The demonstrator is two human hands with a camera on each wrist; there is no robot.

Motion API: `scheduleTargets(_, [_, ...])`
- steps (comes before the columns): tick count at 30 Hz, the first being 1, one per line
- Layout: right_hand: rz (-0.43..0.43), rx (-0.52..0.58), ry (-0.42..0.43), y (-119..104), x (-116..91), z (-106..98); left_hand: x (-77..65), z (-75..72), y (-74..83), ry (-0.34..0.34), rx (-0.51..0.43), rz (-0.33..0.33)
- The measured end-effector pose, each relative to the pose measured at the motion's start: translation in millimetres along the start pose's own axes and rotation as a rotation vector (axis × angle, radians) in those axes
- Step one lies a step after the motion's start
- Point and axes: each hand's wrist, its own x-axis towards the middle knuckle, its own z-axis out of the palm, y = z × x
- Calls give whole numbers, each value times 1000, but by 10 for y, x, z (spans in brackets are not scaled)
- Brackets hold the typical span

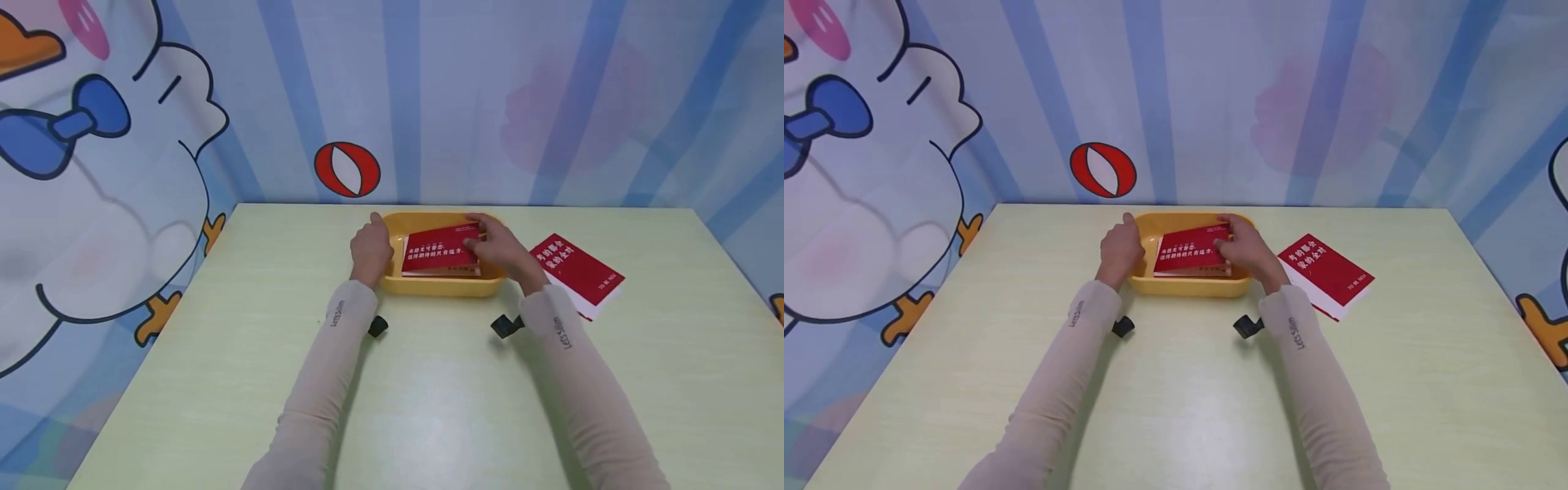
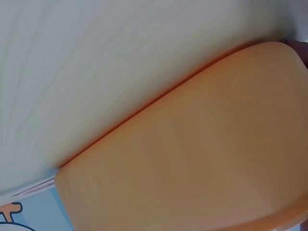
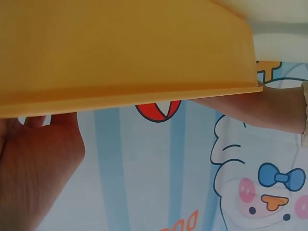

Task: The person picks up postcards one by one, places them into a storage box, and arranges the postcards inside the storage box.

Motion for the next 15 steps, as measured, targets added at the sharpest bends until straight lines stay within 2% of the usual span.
scheduleTargets(15, [-53, -77, 34, -3, -13, 40, -28, -43, 19, -17, 3, -5])
